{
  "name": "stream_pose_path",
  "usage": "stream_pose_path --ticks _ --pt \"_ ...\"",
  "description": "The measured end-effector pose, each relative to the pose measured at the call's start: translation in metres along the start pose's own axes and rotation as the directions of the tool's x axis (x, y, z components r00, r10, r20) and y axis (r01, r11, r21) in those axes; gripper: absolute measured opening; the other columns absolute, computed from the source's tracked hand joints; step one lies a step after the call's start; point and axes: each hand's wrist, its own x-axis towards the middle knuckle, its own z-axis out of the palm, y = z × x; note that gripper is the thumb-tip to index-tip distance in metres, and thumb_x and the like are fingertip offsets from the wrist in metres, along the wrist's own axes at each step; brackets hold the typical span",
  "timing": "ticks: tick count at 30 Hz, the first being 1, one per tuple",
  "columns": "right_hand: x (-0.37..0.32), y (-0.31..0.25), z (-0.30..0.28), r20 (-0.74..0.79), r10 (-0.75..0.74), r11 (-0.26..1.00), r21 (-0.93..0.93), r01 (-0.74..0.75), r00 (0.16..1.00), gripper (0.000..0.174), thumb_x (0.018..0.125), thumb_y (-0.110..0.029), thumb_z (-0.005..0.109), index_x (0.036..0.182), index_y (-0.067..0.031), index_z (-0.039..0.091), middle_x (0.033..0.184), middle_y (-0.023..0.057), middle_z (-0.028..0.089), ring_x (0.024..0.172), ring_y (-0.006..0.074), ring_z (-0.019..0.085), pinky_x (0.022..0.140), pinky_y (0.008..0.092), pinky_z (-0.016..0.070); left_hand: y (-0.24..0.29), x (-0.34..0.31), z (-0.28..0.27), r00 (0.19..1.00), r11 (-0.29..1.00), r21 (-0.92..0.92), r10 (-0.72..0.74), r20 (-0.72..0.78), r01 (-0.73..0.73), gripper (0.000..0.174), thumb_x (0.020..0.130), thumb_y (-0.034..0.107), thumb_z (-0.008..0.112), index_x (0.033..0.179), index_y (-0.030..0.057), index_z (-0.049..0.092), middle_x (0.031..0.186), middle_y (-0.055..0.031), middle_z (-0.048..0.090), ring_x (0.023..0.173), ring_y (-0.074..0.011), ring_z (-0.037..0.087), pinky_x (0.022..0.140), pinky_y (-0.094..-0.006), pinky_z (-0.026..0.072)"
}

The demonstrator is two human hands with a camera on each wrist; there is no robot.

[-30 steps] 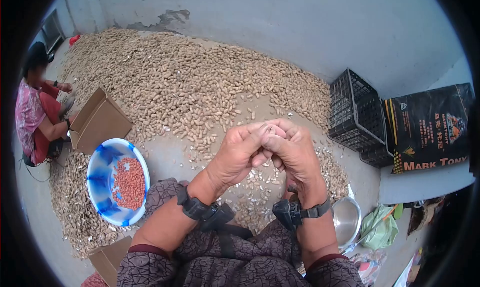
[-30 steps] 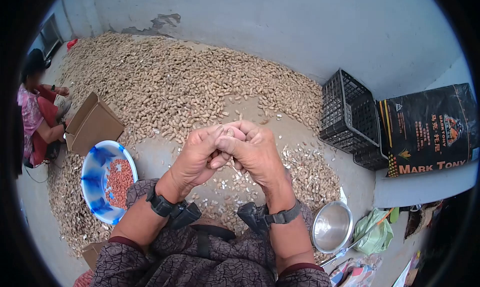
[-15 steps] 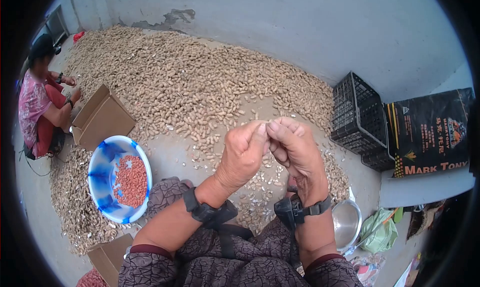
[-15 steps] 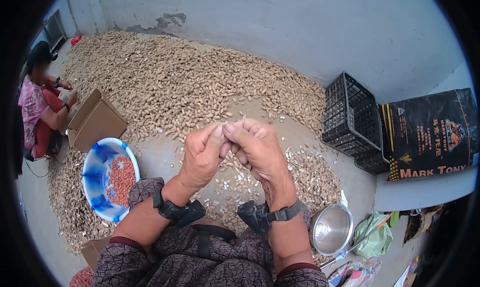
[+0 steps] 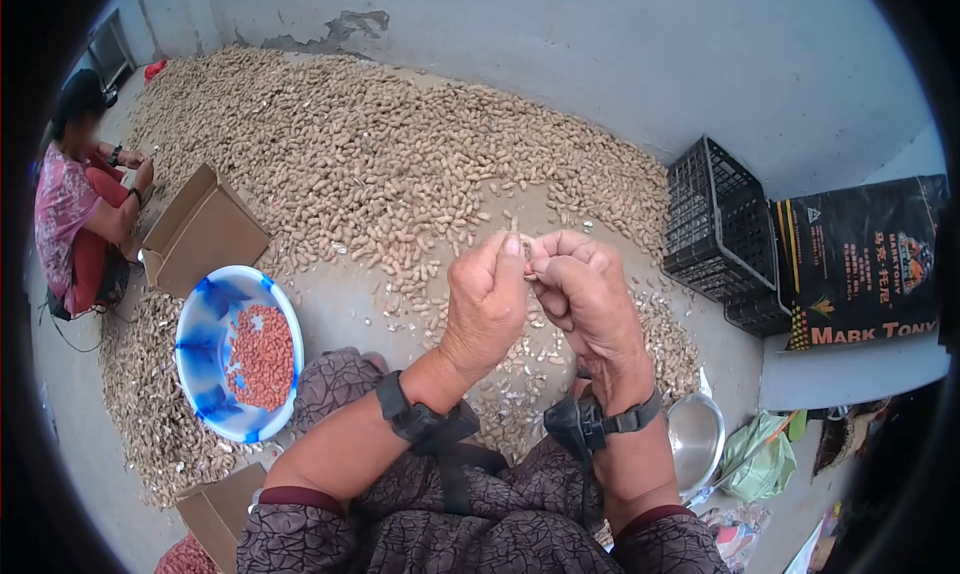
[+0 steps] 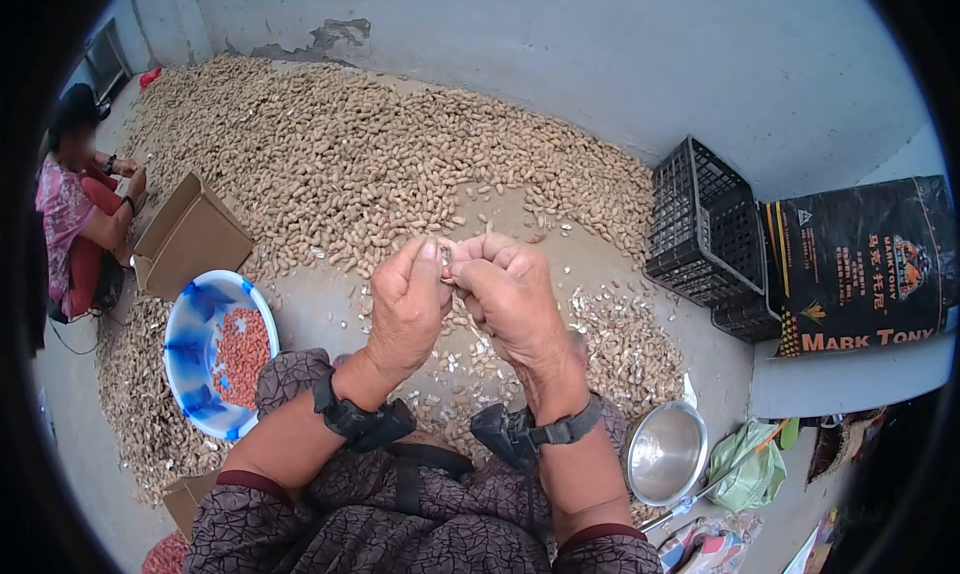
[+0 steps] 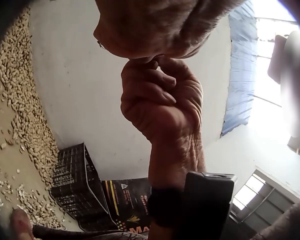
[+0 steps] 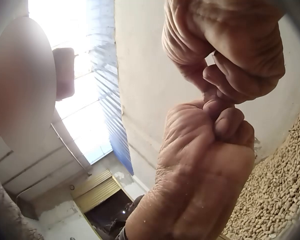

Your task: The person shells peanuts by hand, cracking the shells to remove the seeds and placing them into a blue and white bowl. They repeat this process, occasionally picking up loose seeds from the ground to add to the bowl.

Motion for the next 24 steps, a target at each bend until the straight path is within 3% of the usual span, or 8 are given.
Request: stream_pose_path --ticks 6,8,15,17,20,21,23,24 --pt "-0.001 0.0 0.002 -0.027 0.015 0.994 0.113 -0.012 1.0 0.008 0.075 -0.006 0.053 0.079 0.0006 0.056 0.059 -0.0005 0.05 0.04 0.0014 0.036 0.033 0.0154 0.0237 -0.004 0.003 0.003 0.999 0.985 -0.166 -0.042 -0.022 0.038 0.026 0.092 0.017 0.036 0.09 0.0006 0.056 0.06 0.0039 0.044 0.049 -0.0007 0.033 0.043 -0.0162 0.0271" --pt "-0.001 0.0 -0.002 -0.003 0.03 0.99 0.138 -0.03 1.0 0.007 0.075 -0.005 0.052 0.078 0.0008 0.055 0.059 -0.0009 0.049 0.04 0.0018 0.036 0.032 0.0153 0.0238 -0.003 0.004 0.006 0.988 0.935 -0.328 -0.152 -0.024 0.136 0.026 0.092 0.017 0.037 0.096 -0.0001 0.056 0.062 0.0036 0.046 0.049 -0.0001 0.033 0.043 -0.015 0.0267" --pt "-0.006 -0.017 -0.017 -0.021 -0.008 0.982 0.191 0.012 1.0 0.006 0.073 -0.004 0.053 0.075 0.0001 0.055 0.057 -0.001 0.049 0.04 0.0019 0.036 0.032 0.0158 0.0236 -0.011 0.005 -0.002 0.939 0.849 -0.407 -0.334 0.079 0.336 0.021 0.09 0.016 0.043 0.095 0.0005 0.057 0.062 0.003 0.047 0.047 -0.0002 0.031 0.039 -0.0157 0.0249" --pt "-0.012 -0.024 -0.019 -0.019 0.005 0.995 -0.102 -0.007 1.0 0.006 0.07 -0.005 0.053 0.07 0.0004 0.056 0.056 -0.0006 0.05 0.043 0.0029 0.039 0.035 0.0177 0.0261 -0.019 0.006 -0.005 0.916 0.949 0.067 -0.315 0.247 0.308 0.023 0.088 0.017 0.044 0.085 -0.0008 0.058 0.055 0.0039 0.043 0.046 -0.003 0.035 0.04 -0.0198 0.0288" --pt "-0.016 -0.025 -0.019 -0.083 -0.091 0.93 -0.364 0.055 0.992 0.006 0.068 -0.005 0.054 0.066 0.0004 0.057 0.055 -0.0007 0.051 0.047 0.0036 0.041 0.039 0.0194 0.0284 -0.015 0.002 -0.003 0.858 0.914 0.28 -0.381 0.343 0.294 0.025 0.089 0.02 0.045 0.087 -0.0011 0.059 0.054 0.0013 0.046 0.042 -0.0034 0.03 0.037 -0.0174 0.0243" --pt "-0.017 -0.025 -0.023 -0.086 -0.086 0.93 -0.364 0.049 0.993 0.006 0.068 -0.005 0.054 0.066 0.0004 0.057 0.055 -0.0007 0.051 0.047 0.0036 0.041 0.039 0.0194 0.0284 -0.012 0.001 -0.004 0.856 0.912 0.279 -0.386 0.344 0.299 0.025 0.089 0.02 0.045 0.087 -0.0011 0.059 0.054 0.0013 0.046 0.042 -0.0034 0.03 0.037 -0.0174 0.0243" --pt "-0.018 -0.024 -0.032 -0.035 -0.059 0.877 -0.479 0.036 0.998 0.007 0.069 -0.006 0.055 0.066 0.0003 0.057 0.056 -0.001 0.051 0.051 0.004 0.042 0.043 0.0204 0.0304 -0.007 0.002 -0.008 0.761 0.782 -0.149 -0.515 0.394 0.605 0.029 0.09 0.023 0.043 0.086 -0.002 0.058 0.054 0.001 0.045 0.042 -0.0041 0.033 0.037 -0.0173 0.0248" --pt "-0.018 -0.022 -0.033 -0.039 -0.056 0.877 -0.479 0.03 0.998 0.007 0.069 -0.006 0.055 0.066 0.0003 0.057 0.056 -0.001 0.051 0.051 0.004 0.042 0.043 0.0204 0.0304 -0.008 0.002 -0.01 0.741 0.749 -0.21 -0.495 0.453 0.629 0.03 0.09 0.024 0.042 0.09 -0.0015 0.056 0.055 0.0006 0.045 0.042 -0.0041 0.035 0.037 -0.0172 0.026"
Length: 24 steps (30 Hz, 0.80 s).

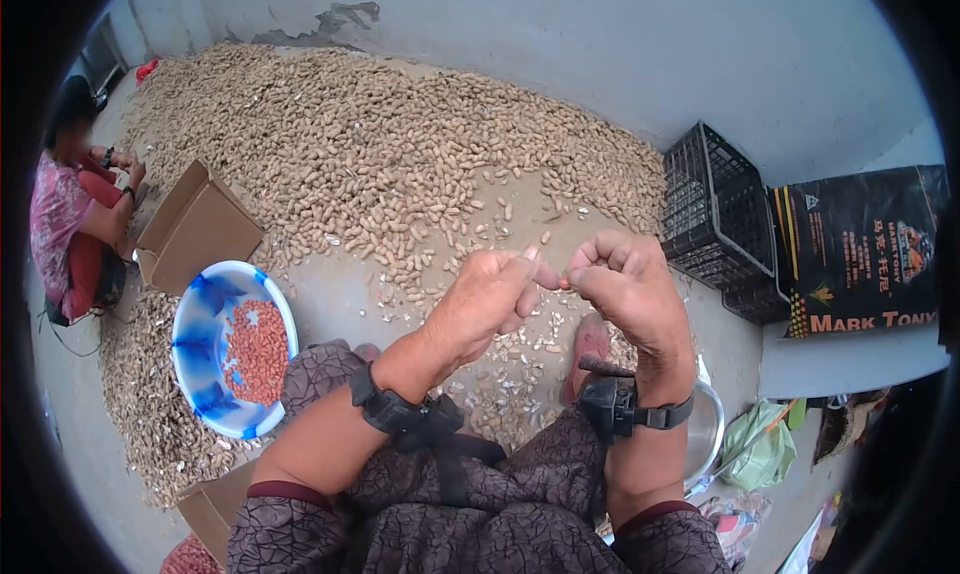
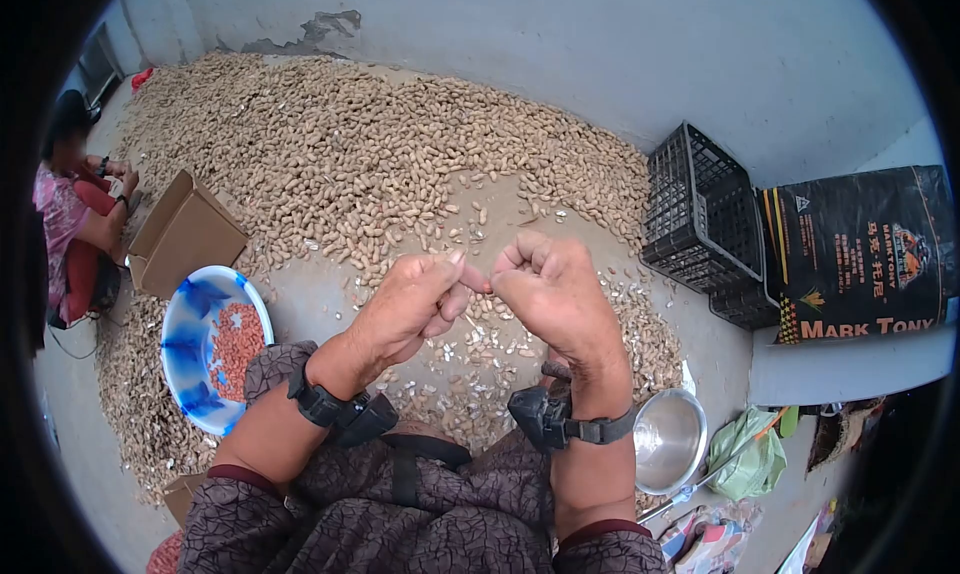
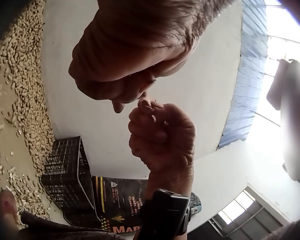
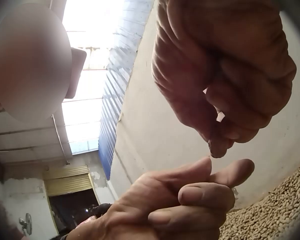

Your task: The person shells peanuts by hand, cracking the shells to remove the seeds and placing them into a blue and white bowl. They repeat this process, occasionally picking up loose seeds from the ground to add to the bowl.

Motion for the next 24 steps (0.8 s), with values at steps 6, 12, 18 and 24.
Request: stream_pose_path --ticks 6,12,18,24 --pt "-0.001 -0.003 0.003 0.016 -0.007 0.999 -0.048 0.007 1.0 0.011 0.073 -0.008 0.06 0.067 0.0011 0.058 0.056 -0.0013 0.051 0.051 0.0041 0.042 0.044 0.0198 0.0325 -0.001 0.001 0.004 0.994 0.997 -0.078 0.038 0.102 -0.03 0.025 0.09 0.022 0.042 0.09 0.0003 0.053 0.063 -0.0024 0.051 0.044 -0.0041 0.039 0.038 -0.0165 0.0292" --pt "-0.003 -0.009 0.008 0.002 0.003 0.992 0.123 -0.003 1.0 0.012 0.076 -0.006 0.058 0.07 0.0043 0.059 0.057 0.0026 0.056 0.053 0.0063 0.048 0.048 0.0198 0.0378 0.002 0.001 -0.001 0.988 0.985 -0.172 0.004 0.152 0.022 0.021 0.088 0.018 0.044 0.088 -0.0011 0.052 0.072 -0.0093 0.057 0.046 -0.0059 0.044 0.036 -0.0146 0.0289" --pt "-0.005 -0.01 0.001 0.037 -0.075 0.996 -0.053 0.077 0.996 0.015 0.077 -0.01 0.058 0.072 0.0044 0.06 0.057 0.0036 0.056 0.053 0.0061 0.048 0.048 0.0199 0.0375 0.001 0.003 -0.003 0.999 0.98 -0.19 -0.054 0.002 0.053 0.025 0.088 0.02 0.044 0.076 -0.0003 0.052 0.068 -0.0096 0.057 0.049 -0.0078 0.048 0.034 -0.0139 0.0285" --pt "-0.009 -0.004 -0.017 0.384 0.127 0.986 -0.146 -0.075 0.915 0.032 0.083 -0.026 0.053 0.084 0.0048 0.062 0.056 0.0051 0.056 0.045 0.0055 0.046 0.04 0.0211 0.035 0.004 0.003 -0.008 0.997 0.985 -0.161 0.048 -0.054 -0.056 0.029 0.089 0.025 0.045 0.072 0.0027 0.053 0.066 -0.0059 0.057 0.047 -0.0055 0.045 0.035 -0.0149 0.028"
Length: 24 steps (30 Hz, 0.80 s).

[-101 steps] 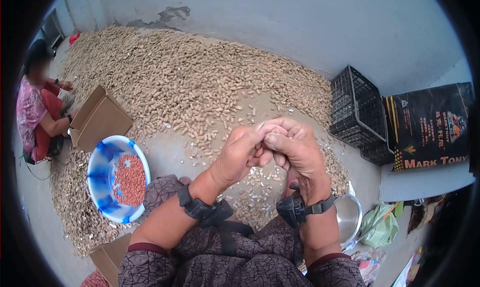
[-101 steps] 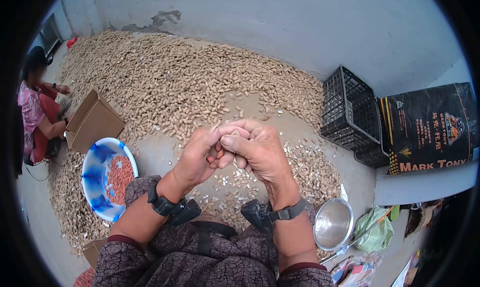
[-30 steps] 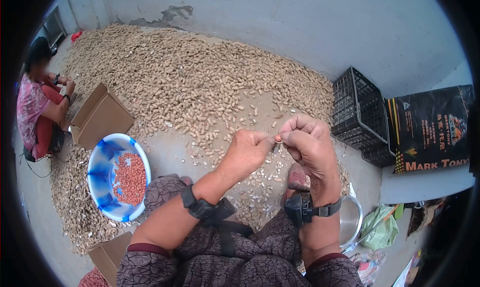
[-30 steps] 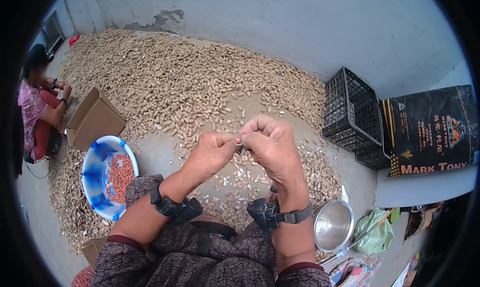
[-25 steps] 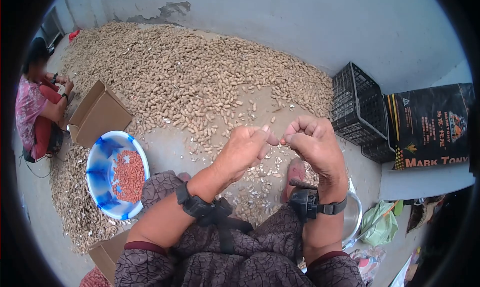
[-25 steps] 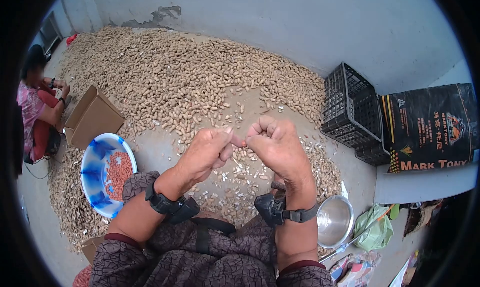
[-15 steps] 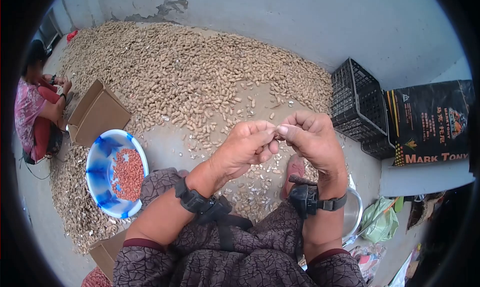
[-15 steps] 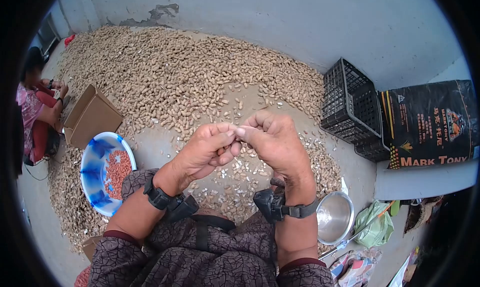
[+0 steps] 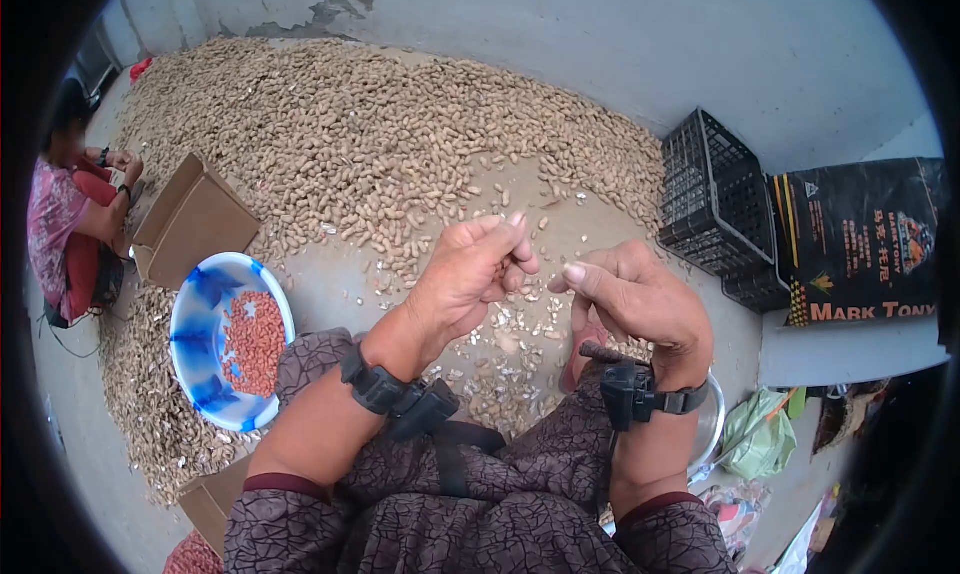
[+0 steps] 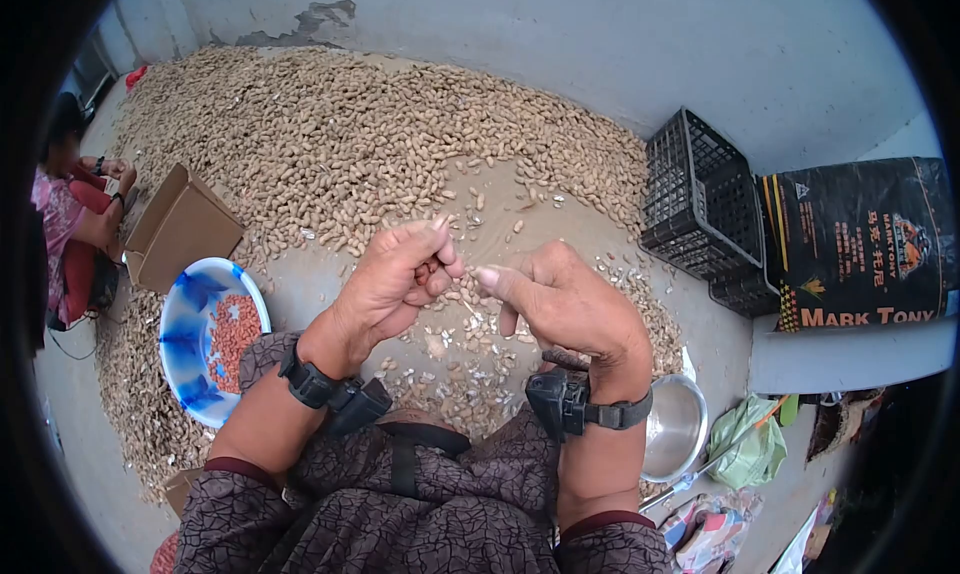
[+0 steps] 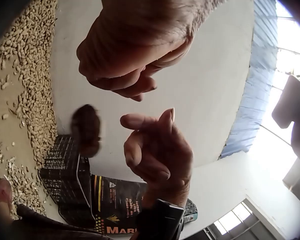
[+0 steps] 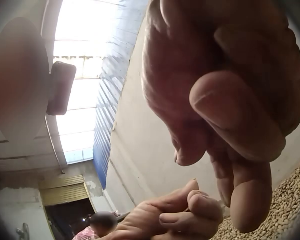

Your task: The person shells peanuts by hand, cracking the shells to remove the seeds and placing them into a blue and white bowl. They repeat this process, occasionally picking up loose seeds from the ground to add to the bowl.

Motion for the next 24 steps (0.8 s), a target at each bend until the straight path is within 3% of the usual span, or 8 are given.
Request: stream_pose_path --ticks 2,5,7,9,13,17,19,24 --pt "0.001 -0.009 0.003 -0.164 0.149 0.989 0.04 -0.144 0.975 0.039 0.086 -0.032 0.047 0.087 0.0047 0.062 0.055 0.0064 0.056 0.038 0.0071 0.044 0.034 0.0213 0.0325 0.001 -0.003 0.002 0.999 1.0 0.028 0.009 0.041 -0.01 0.026 0.089 0.023 0.045 0.077 0.0019 0.055 0.065 -0.0046 0.056 0.046 -0.0048 0.043 0.035 -0.0151 0.0284" --pt "0.007 -0.007 0.012 -0.257 0.088 0.992 0.11 -0.062 0.962 0.046 0.088 -0.035 0.04 0.084 0.0054 0.061 0.054 0.0075 0.056 0.034 0.0099 0.046 0.029 0.021 0.0313 0.002 -0.009 0.011 0.993 0.992 0.116 0.034 0.111 -0.047 0.021 0.088 0.018 0.048 0.084 0.0005 0.058 0.064 -0.0028 0.056 0.047 -0.0037 0.043 0.039 -0.0157 0.0309" --pt "0.011 -0.007 0.016 -0.257 0.098 0.99 0.124 -0.068 0.961 0.046 0.089 -0.036 0.039 0.08 0.0051 0.06 0.054 0.0079 0.056 0.036 0.0104 0.048 0.028 0.0205 0.0319 0.003 -0.013 0.02 0.99 0.982 0.177 0.048 0.136 -0.072 0.018 0.086 0.015 0.05 0.085 -0.0001 0.059 0.063 -0.0023 0.055 0.048 -0.0035 0.044 0.041 -0.0161 0.033" --pt "0.017 -0.006 0.019 -0.254 0.107 0.988 0.138 -0.074 0.961 0.047 0.089 -0.036 0.038 0.076 0.0048 0.059 0.055 0.0082 0.057 0.037 0.0108 0.05 0.028 0.0199 0.0325 0.005 -0.017 0.026 0.974 0.905 0.395 0.078 0.215 -0.159 0.015 0.084 0.009 0.05 0.091 -0.0023 0.059 0.064 -0.0033 0.057 0.051 -0.0044 0.046 0.046 -0.0174 0.0366" --pt "0.024 -0.002 0.023 -0.273 0.101 0.984 0.167 -0.056 0.957 0.047 0.089 -0.036 0.037 0.073 0.0029 0.057 0.054 0.0078 0.056 0.039 0.0109 0.052 0.027 0.0191 0.0325 -0.01 -0.009 0.017 0.948 0.873 0.409 0.158 0.276 -0.265 0.014 0.085 0.012 0.051 0.089 0.0003 0.058 0.064 -0.0008 0.057 0.055 -0.0011 0.047 0.044 -0.0147 0.0352" --pt "0.027 0.003 0.022 -0.227 0.064 0.962 0.274 0.0 0.972 0.04 0.089 -0.032 0.041 0.076 0.0022 0.057 0.056 0.0069 0.056 0.04 0.0091 0.052 0.028 0.0169 0.0304 -0.003 -0.013 0.02 0.973 0.905 0.382 0.12 0.195 -0.188 0.01 0.085 0.011 0.051 0.084 0.0019 0.056 0.063 -0.0004 0.055 0.053 -0.0017 0.046 0.045 -0.0147 0.035" --pt "0.025 0.001 0.02 -0.249 0.053 0.939 0.341 0.036 0.967 0.035 0.087 -0.029 0.044 0.077 0.002 0.058 0.058 0.0067 0.057 0.04 0.0083 0.052 0.028 0.0162 0.0298 -0.003 -0.013 0.019 0.989 0.946 0.288 0.145 0.041 -0.15 0.01 0.085 0.01 0.05 0.089 0.002 0.055 0.064 -0.0009 0.054 0.05 -0.0021 0.044 0.044 -0.0148 0.0342" --pt "0.021 -0.001 0.017 -0.224 -0.013 0.863 0.489 0.124 0.974 0.02 0.083 -0.017 0.054 0.078 0.002 0.058 0.064 0.0065 0.059 0.04 0.0064 0.049 0.029 0.0148 0.0288 0.003 -0.008 0.011 0.977 0.975 0.068 0.21 0.029 -0.211 0.012 0.085 0.009 0.05 0.092 0.0001 0.053 0.067 -0.0016 0.054 0.051 -0.0033 0.044 0.045 -0.015 0.0357"
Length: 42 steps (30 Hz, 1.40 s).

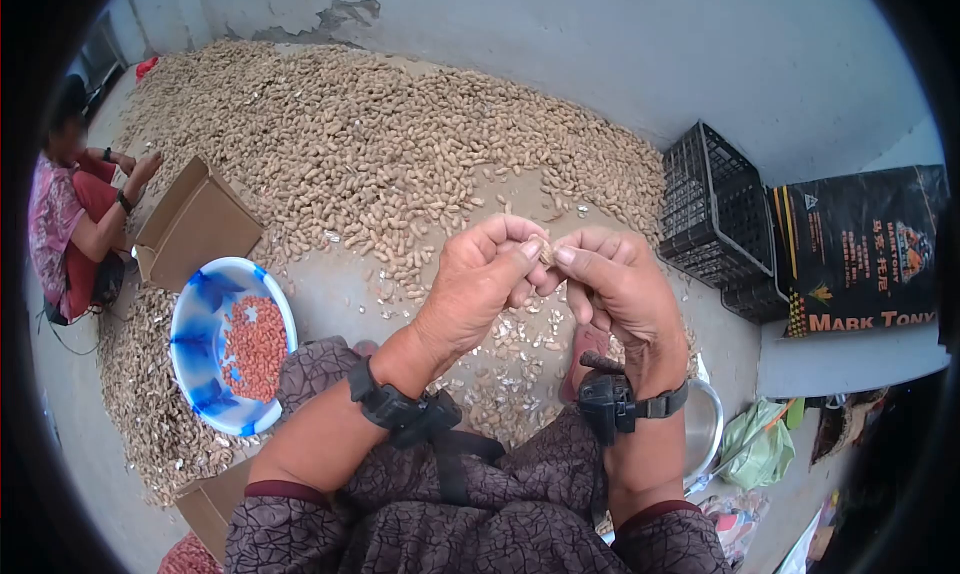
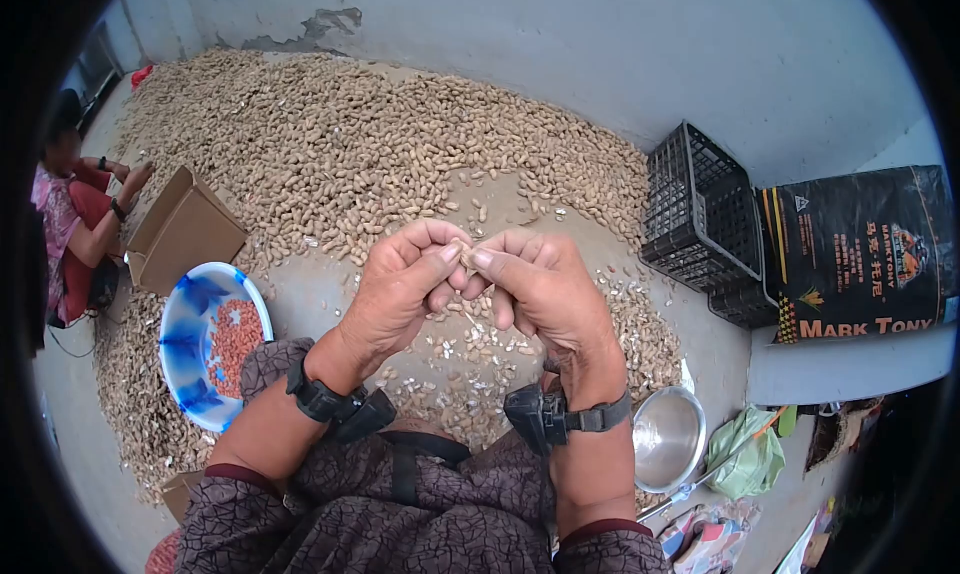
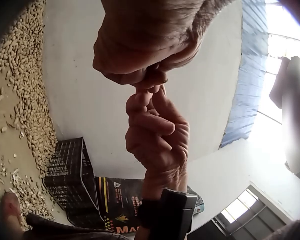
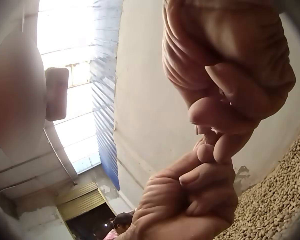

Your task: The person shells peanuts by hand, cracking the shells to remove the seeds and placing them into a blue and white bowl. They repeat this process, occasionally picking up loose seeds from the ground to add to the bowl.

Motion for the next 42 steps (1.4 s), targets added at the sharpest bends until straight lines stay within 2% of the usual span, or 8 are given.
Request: stream_pose_path --ticks 9,18,20,23,29,38,40,42 --pt "0.001 0.011 0.014 -0.104 -0.236 0.944 -0.261 0.203 0.966 0.011 0.075 -0.007 0.063 0.074 0.0025 0.057 0.065 0.0037 0.058 0.053 0.0046 0.05 0.044 0.0173 0.0379 -0.012 0.002 -0.003 1.0 0.998 -0.05 0.024 -0.008 -0.024 0.014 0.087 0.015 0.048 0.089 0.0022 0.053 0.067 -0.0013 0.053 0.05 -0.0035 0.044 0.043 -0.0155 0.0348" --pt "0.001 0.011 0.013 -0.134 -0.246 0.968 -0.076 0.238 0.96 0.035 0.072 -0.012 0.068 0.097 0.007 0.053 0.068 0.0037 0.057 0.057 0.0048 0.05 0.048 0.0168 0.0387 -0.003 0.001 0.002 0.991 0.957 -0.28 -0.034 0.127 0.069 0.014 0.089 0.015 0.045 0.089 0.0019 0.05 0.067 -0.0001 0.051 0.047 -0.0028 0.04 0.041 -0.0147 0.0317" --pt "-0.003 0.003 0.015 -0.091 -0.112 0.989 -0.105 0.102 0.99 0.041 0.073 -0.018 0.068 0.102 0.0068 0.053 0.066 0.002 0.056 0.052 0.0029 0.048 0.043 0.015 0.0353 -0.004 0.002 0.004 0.993 0.955 -0.284 -0.054 0.109 0.084 0.014 0.088 0.016 0.046 0.09 0.0021 0.05 0.066 0.0005 0.05 0.046 -0.0021 0.039 0.04 -0.0141 0.0301" --pt "0.002 0.01 0.013 -0.068 -0.072 0.995 -0.071 0.067 0.995 0.041 0.074 -0.022 0.066 0.102 0.0057 0.054 0.064 0.0005 0.055 0.048 0.0012 0.044 0.039 0.0137 0.031 -0.008 0.003 0.003 0.989 0.978 -0.183 -0.077 0.122 0.099 0.017 0.087 0.014 0.048 0.094 -0.001 0.053 0.066 0.0005 0.051 0.046 -0.0012 0.038 0.04 -0.0136 0.0289" --pt "0.002 0.01 0.015 -0.002 -0.058 0.996 0.062 0.058 0.998 0.029 0.078 -0.018 0.061 0.097 0.0041 0.059 0.057 -0.003 0.051 0.045 0.0004 0.04 0.037 0.0131 0.0283 -0.001 -0.001 0.003 0.966 0.937 -0.304 -0.099 0.239 0.171 0.023 0.087 0.011 0.044 0.1 -0.0049 0.054 0.068 -0.0026 0.055 0.047 -0.0017 0.041 0.041 -0.0137 0.0302" --pt "0.005 0.016 0.017 -0.006 -0.063 0.962 0.265 0.062 0.998 0.025 0.079 -0.014 0.06 0.095 0.005 0.059 0.06 -0.0016 0.053 0.045 0.0011 0.041 0.038 0.0129 0.029 -0.001 -0.007 0.006 0.993 0.979 -0.195 -0.03 0.115 0.052 0.038 0.092 0.029 0.039 0.093 -0.0054 0.055 0.063 -0.0052 0.053 0.039 -0.0039 0.035 0.037 -0.0159 0.0256" --pt "0.005 0.016 0.018 -0.009 -0.073 0.957 0.282 0.072 0.997 0.024 0.079 -0.013 0.06 0.095 0.0052 0.059 0.06 -0.001 0.054 0.046 0.0013 0.042 0.038 0.0129 0.0295 -0.006 -0.006 -0.003 0.972 0.998 -0.048 0.049 0.231 -0.039 0.041 0.09 0.034 0.043 0.086 -0.0038 0.059 0.066 -0.0072 0.057 0.047 -0.0048 0.043 0.044 -0.0169 0.035" --pt "0.006 0.017 0.018 -0.012 -0.081 0.951 0.297 0.081 0.997 0.024 0.079 -0.012 0.06 0.094 0.0055 0.059 0.061 -0.0004 0.054 0.046 0.0016 0.043 0.039 0.0129 0.03 -0.003 -0.007 0.005 0.979 0.997 -0.026 0.071 0.192 -0.067 0.04 0.09 0.032 0.044 0.08 -0.0036 0.059 0.064 -0.0065 0.056 0.049 -0.0054 0.045 0.045 -0.0178 0.0367"
